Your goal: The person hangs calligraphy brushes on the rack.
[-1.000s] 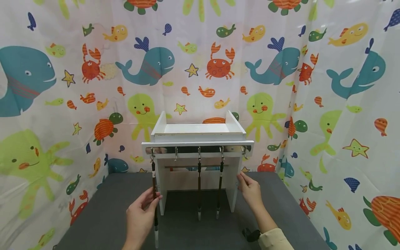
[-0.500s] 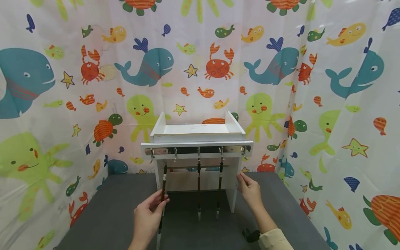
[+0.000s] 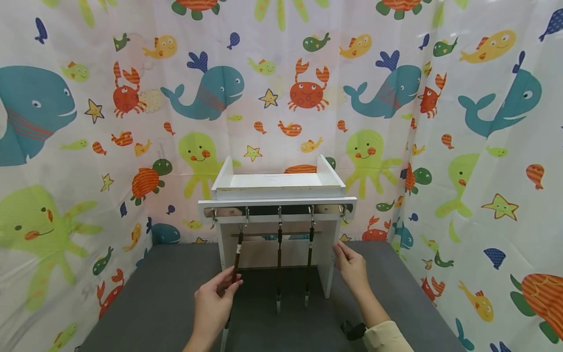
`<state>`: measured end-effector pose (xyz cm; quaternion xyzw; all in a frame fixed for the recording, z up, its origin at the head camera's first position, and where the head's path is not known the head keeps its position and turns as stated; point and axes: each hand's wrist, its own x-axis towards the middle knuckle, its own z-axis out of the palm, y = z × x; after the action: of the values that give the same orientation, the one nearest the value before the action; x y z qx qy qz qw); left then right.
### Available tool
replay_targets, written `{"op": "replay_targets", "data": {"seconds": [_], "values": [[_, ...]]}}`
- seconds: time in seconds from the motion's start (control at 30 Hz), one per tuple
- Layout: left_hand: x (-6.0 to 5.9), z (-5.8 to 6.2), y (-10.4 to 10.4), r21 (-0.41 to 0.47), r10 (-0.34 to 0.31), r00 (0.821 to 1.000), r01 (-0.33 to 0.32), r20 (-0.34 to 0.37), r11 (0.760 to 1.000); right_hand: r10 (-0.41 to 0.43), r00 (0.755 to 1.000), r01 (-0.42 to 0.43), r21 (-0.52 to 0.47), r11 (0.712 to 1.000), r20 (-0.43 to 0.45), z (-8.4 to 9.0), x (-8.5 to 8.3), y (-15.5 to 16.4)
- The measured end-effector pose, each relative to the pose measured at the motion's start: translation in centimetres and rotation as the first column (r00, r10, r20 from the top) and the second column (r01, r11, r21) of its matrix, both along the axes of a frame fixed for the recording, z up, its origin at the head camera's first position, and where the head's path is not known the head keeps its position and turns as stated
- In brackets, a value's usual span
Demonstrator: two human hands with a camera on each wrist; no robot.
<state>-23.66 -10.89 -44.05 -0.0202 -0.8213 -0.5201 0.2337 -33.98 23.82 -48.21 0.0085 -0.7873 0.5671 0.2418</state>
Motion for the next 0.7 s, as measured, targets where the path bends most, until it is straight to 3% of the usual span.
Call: {"op": "replay_targets", "data": {"seconds": [0.7], "values": [[-0.26,0.48,0.27,-0.024,-0.03,1.0,0.03,-0.004,0.999,0.027,1.0,-0.027,-0.005,1.0,-0.003,-0.11,-0.05,0.04]]}}
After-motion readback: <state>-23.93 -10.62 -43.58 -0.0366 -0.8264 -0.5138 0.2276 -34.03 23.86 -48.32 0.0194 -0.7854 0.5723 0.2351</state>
